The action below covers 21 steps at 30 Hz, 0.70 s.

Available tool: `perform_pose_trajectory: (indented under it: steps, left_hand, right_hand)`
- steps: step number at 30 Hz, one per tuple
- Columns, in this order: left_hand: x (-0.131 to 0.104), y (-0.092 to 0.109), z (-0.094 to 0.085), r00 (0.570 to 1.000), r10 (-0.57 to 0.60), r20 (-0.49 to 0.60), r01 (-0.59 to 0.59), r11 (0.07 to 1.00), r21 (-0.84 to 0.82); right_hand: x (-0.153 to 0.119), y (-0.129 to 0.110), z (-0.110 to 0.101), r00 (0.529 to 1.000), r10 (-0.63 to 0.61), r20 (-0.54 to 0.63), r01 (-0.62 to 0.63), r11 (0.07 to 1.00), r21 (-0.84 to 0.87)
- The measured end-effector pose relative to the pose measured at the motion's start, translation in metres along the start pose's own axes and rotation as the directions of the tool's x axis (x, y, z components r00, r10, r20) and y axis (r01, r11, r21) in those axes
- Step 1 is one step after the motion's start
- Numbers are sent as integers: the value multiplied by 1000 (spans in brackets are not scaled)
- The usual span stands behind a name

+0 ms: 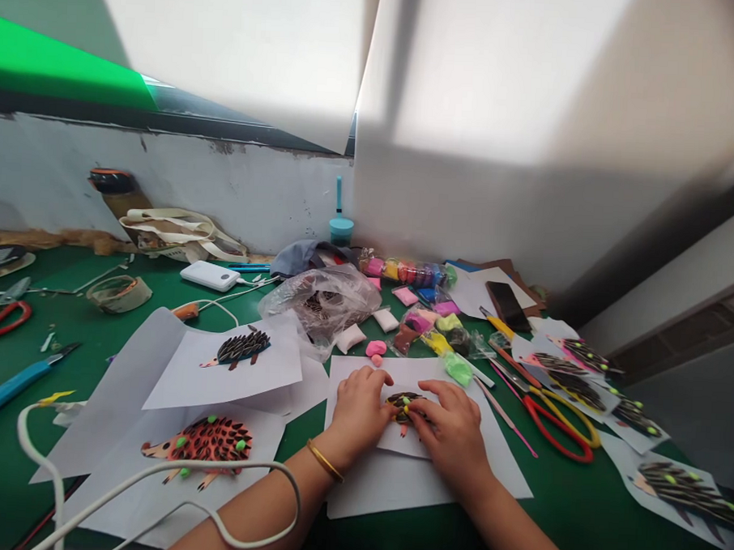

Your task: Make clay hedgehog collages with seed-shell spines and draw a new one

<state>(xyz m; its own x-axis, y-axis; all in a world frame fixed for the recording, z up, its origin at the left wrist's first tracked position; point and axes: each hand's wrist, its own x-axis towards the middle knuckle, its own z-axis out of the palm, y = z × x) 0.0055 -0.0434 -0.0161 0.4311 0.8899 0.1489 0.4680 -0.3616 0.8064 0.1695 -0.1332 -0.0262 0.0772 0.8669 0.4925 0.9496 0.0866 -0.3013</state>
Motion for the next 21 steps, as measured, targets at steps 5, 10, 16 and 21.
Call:
perform_pose_trajectory:
  steps: [5, 10, 16, 21]
  left_hand:
    - [-1, -1, 1, 1000, 11, 14, -11, 999, 38]
    - [-1, 0, 2, 1000, 15, 16, -15, 1000, 14]
    - [-2, 0, 4, 998, 52, 35, -54, 996, 63]
    - [-3, 0, 4, 995, 77, 56, -84, 987, 136]
  right_hand:
    - [1, -2, -3, 1000, -5, 2, 5, 1000, -13]
    - [2, -4, -5, 1000, -21, 6, 21, 999, -26]
    - [4, -5, -6, 1000, -29, 12, 30, 999, -19]
    - [6, -8, -7, 999, -30, 21, 30, 999, -16]
